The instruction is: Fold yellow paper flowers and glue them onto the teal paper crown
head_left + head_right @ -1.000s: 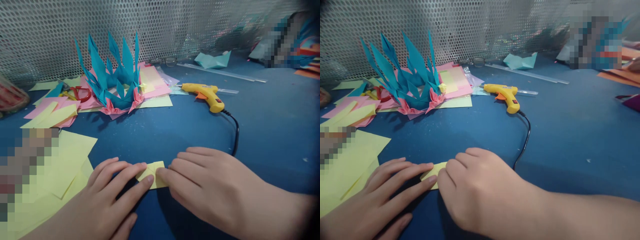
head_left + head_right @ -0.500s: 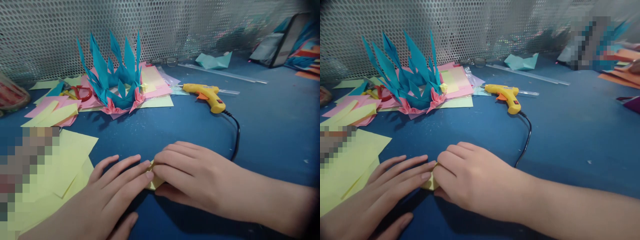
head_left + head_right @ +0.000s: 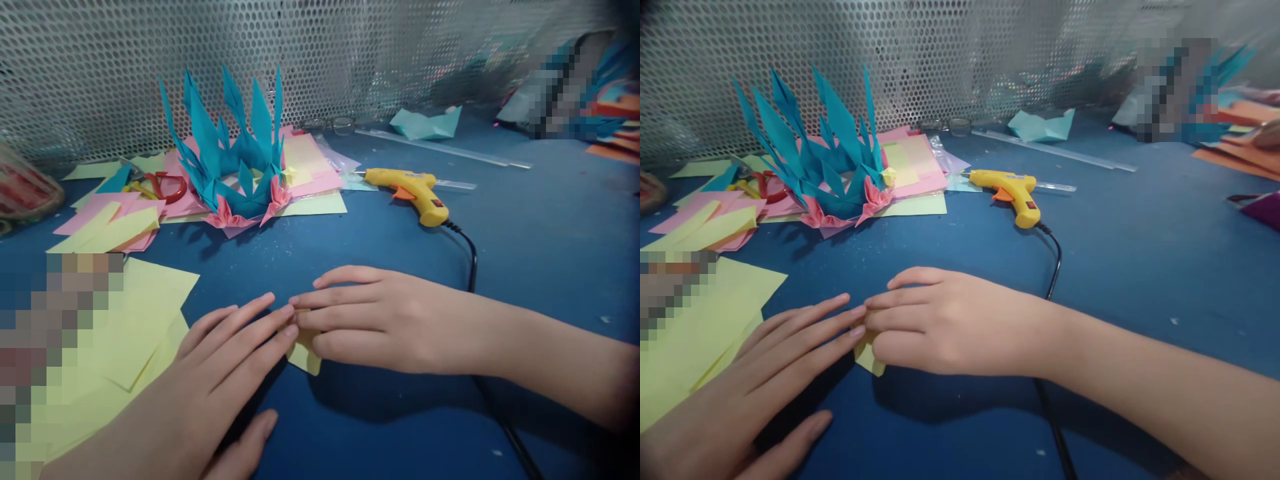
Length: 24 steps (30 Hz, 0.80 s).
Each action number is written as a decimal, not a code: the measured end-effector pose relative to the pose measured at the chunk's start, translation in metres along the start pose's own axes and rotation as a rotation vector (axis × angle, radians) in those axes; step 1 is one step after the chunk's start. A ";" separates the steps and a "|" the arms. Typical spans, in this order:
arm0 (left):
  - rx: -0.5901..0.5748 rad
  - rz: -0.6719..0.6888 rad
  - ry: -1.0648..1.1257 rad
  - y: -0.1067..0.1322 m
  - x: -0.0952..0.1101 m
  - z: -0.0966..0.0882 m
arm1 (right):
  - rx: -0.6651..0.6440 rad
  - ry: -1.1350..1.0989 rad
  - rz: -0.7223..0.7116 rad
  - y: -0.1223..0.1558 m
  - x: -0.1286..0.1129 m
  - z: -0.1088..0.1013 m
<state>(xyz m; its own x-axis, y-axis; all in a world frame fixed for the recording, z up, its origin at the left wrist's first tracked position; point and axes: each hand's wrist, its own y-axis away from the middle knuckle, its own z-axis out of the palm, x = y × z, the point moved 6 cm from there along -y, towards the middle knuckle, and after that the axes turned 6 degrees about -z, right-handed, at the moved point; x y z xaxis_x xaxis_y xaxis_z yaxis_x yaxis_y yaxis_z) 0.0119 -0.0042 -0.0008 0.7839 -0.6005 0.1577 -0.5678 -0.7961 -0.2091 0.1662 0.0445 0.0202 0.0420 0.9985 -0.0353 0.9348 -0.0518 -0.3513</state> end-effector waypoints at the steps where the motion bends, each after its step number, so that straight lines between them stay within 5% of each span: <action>1: -0.006 -0.010 0.002 0.000 0.000 0.000 | -0.006 -0.023 0.014 0.001 0.002 0.000; 10: -0.044 -0.005 0.015 0.000 -0.005 -0.001 | -0.050 -0.145 0.051 0.006 0.008 0.004; 24: 0.073 0.082 0.061 0.001 -0.001 -0.004 | 0.016 -0.104 0.075 0.004 0.008 0.002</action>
<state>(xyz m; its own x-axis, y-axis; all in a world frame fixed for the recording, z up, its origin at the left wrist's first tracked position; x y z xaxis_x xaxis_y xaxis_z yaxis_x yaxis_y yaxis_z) 0.0095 -0.0050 0.0030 0.7177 -0.6685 0.1948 -0.6077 -0.7380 -0.2935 0.1691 0.0518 0.0169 0.0746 0.9845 -0.1585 0.9248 -0.1277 -0.3584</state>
